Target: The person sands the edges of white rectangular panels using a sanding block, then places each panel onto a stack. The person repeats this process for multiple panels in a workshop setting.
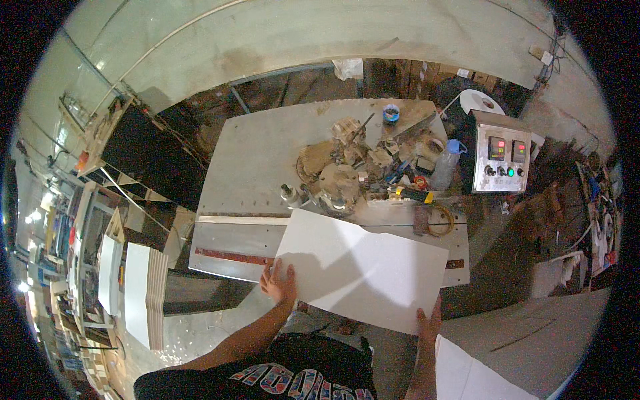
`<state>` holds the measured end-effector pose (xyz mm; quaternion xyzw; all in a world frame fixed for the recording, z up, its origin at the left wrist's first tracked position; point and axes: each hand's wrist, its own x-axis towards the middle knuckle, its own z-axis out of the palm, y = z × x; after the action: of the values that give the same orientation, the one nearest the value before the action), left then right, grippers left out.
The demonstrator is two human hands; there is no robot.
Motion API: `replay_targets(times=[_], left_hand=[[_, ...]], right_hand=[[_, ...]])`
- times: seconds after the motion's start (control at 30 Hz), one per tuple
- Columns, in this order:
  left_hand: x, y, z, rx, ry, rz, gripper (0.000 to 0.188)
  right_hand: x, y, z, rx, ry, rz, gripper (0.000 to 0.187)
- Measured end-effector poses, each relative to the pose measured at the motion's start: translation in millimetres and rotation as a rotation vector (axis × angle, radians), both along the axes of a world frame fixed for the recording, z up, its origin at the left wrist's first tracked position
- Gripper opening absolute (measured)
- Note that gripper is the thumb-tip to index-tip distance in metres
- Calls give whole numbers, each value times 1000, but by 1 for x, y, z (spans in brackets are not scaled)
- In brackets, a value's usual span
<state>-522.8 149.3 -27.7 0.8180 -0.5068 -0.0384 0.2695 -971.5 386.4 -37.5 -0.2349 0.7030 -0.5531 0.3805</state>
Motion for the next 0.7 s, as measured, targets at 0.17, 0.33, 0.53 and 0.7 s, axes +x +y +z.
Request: replay_targets(times=[0.17,0.33,0.53,0.7], left_hand=[[23,-30,-3,-62,-31,-32,54],[49,-44,9,43,-35,-24,50],[86,-71,17,91,-20,-12,48],[123,-91,11,20,-31,-26,48]], right_hand=[[18,-26,7,101,143,52,96],[38,-49,6,124,111,116,96],[90,-64,9,197,133,32,96],[135,-82,32,169,28,47,94]])
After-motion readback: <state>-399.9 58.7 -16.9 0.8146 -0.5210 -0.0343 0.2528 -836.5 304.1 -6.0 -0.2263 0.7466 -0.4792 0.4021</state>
